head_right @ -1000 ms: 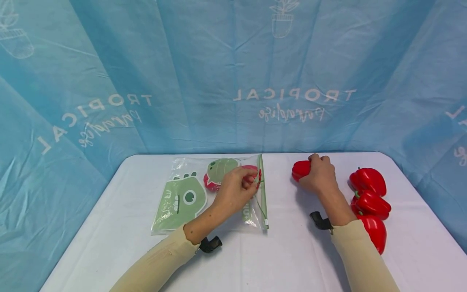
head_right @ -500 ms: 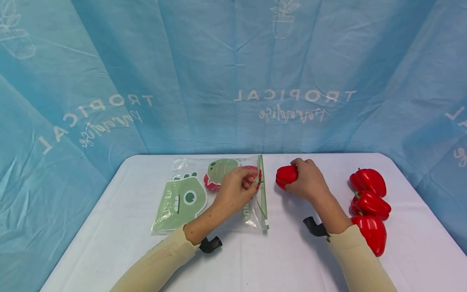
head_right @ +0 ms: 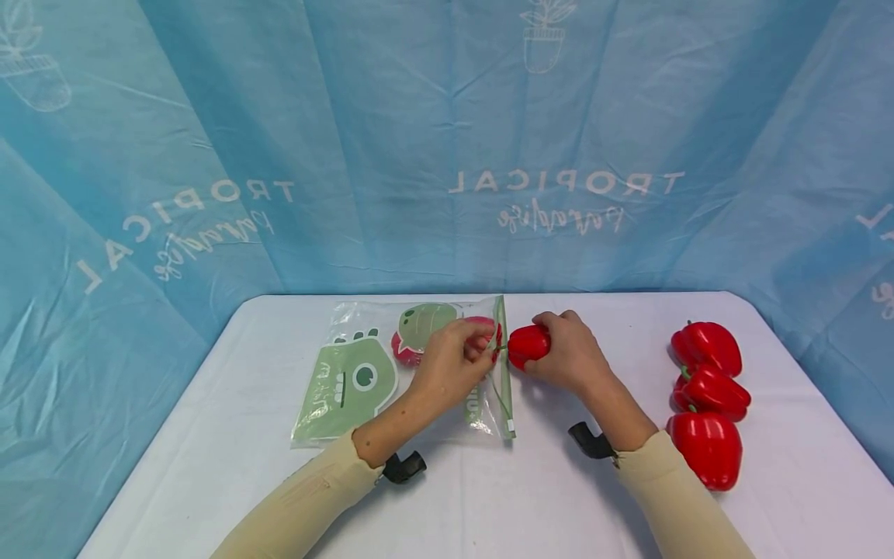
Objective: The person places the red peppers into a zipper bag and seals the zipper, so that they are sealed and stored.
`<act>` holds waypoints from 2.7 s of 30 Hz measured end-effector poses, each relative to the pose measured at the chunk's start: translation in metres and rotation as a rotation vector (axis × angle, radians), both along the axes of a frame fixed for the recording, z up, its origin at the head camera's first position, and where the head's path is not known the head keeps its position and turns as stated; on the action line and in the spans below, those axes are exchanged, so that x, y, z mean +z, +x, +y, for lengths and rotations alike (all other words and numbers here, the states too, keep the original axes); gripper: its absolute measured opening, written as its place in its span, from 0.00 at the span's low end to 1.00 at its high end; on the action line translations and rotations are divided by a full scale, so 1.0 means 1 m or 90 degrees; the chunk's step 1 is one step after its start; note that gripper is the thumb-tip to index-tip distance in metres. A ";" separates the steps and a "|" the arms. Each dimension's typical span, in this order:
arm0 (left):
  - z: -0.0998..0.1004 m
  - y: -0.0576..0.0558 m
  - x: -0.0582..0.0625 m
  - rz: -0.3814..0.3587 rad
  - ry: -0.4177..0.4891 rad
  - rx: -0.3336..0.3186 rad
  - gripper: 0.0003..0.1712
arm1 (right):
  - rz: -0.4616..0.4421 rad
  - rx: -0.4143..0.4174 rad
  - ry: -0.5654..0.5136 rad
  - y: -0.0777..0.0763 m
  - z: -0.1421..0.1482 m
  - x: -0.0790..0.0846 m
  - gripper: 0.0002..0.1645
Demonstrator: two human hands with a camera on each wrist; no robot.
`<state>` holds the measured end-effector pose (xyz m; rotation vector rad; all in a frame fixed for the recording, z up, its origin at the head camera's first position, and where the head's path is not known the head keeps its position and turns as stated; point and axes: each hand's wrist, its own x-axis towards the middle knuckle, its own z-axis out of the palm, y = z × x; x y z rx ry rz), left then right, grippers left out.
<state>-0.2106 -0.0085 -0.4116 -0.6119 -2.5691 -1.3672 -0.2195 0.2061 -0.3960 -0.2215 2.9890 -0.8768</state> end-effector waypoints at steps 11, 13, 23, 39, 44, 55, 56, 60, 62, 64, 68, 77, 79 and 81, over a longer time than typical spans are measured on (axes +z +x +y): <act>0.000 0.000 0.000 -0.005 0.000 -0.007 0.17 | 0.037 0.006 0.009 0.001 -0.010 -0.009 0.48; 0.000 0.000 0.000 -0.008 -0.001 -0.006 0.17 | 0.045 0.009 0.008 0.001 -0.011 -0.010 0.46; 0.001 0.001 0.000 -0.015 -0.018 -0.009 0.17 | 0.055 0.038 -0.009 0.001 -0.018 -0.015 0.50; 0.002 0.001 -0.001 -0.005 -0.027 -0.022 0.16 | 0.089 0.081 -0.088 -0.009 -0.025 -0.035 0.51; 0.003 0.000 -0.001 0.002 -0.030 -0.025 0.16 | 0.090 0.067 -0.123 -0.012 -0.027 -0.042 0.47; 0.004 -0.002 -0.001 0.032 -0.050 -0.038 0.16 | 0.069 0.052 -0.182 -0.027 -0.034 -0.047 0.44; 0.004 -0.002 -0.001 0.031 -0.049 -0.039 0.16 | 0.075 0.053 -0.179 -0.028 -0.034 -0.047 0.42; 0.004 -0.003 -0.001 0.031 -0.045 -0.039 0.16 | 0.090 0.065 -0.169 -0.032 -0.033 -0.047 0.38; 0.003 -0.003 -0.002 0.032 -0.044 -0.039 0.16 | 0.093 0.068 -0.164 -0.033 -0.033 -0.048 0.36; 0.003 -0.003 -0.002 0.034 -0.043 -0.038 0.16 | 0.091 0.064 -0.161 -0.035 -0.034 -0.048 0.34; 0.003 -0.003 -0.002 0.036 -0.049 -0.039 0.16 | 0.075 0.050 -0.158 -0.036 -0.036 -0.050 0.34; 0.003 -0.002 -0.002 0.034 -0.053 -0.035 0.16 | 0.043 0.051 -0.180 -0.034 -0.037 -0.052 0.30; 0.002 -0.002 -0.003 0.029 -0.052 -0.034 0.16 | 0.043 0.050 -0.177 -0.033 -0.037 -0.052 0.30; 0.002 -0.002 -0.003 0.026 -0.053 -0.033 0.16 | 0.044 0.049 -0.173 -0.033 -0.036 -0.052 0.31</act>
